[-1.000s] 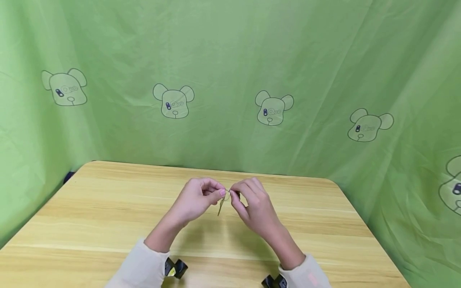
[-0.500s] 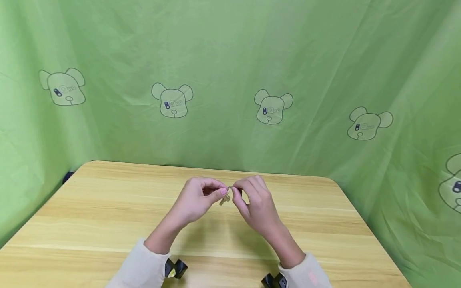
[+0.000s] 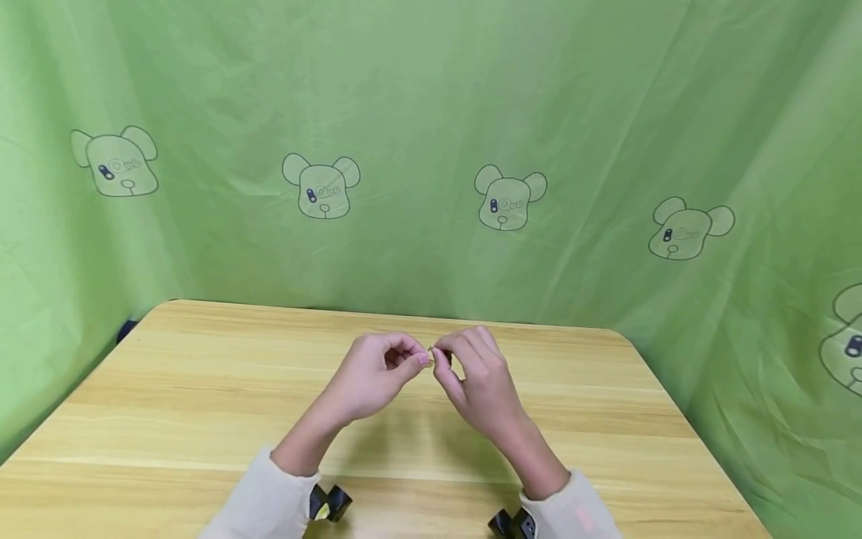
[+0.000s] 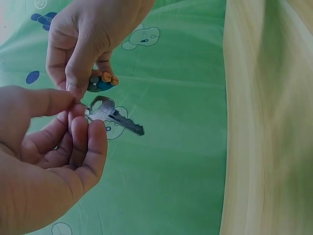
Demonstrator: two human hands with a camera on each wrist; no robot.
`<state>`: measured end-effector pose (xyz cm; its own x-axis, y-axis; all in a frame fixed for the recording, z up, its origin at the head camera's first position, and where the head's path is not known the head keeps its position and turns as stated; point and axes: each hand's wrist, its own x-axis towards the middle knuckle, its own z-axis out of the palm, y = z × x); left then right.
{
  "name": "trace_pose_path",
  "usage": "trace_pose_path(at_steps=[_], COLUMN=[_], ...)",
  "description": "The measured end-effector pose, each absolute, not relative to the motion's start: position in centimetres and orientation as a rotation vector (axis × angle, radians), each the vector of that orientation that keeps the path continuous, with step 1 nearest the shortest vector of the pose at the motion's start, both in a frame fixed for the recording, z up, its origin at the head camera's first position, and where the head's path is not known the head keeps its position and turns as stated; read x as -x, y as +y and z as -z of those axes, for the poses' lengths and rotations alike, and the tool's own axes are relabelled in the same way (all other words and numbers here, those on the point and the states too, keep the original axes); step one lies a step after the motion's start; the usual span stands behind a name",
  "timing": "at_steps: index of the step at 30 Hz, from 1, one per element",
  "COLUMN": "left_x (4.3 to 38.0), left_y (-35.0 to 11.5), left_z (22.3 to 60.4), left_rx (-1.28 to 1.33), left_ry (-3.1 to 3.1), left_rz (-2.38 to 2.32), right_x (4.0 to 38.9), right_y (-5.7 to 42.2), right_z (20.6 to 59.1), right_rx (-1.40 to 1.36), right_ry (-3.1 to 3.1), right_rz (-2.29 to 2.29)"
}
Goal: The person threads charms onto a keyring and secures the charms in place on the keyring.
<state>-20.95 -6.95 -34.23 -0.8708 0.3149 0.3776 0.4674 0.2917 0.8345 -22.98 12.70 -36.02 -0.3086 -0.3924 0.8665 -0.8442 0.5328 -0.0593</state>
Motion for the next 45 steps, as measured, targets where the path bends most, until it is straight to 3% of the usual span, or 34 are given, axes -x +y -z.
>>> trace_pose_path(at_steps=[30,40,45], left_x=[21.6,21.8,21.8], left_y=[-8.8,-8.3,-7.8], left_z=[33.8,34.3,34.5], left_rx=[0.957,0.882,0.818], left_ry=[-2.261,-2.203,-2.193], left_rz=[1.725,1.869,1.597], right_x=[22.6,22.4,22.5], right_y=[12.5,12.2,12.2], right_z=[35.4,35.5,35.6], right_rx=[-1.102,-1.063,-1.036], right_ry=[-1.857,-1.855,-1.857], right_rz=[-0.719,-0.835,-0.835])
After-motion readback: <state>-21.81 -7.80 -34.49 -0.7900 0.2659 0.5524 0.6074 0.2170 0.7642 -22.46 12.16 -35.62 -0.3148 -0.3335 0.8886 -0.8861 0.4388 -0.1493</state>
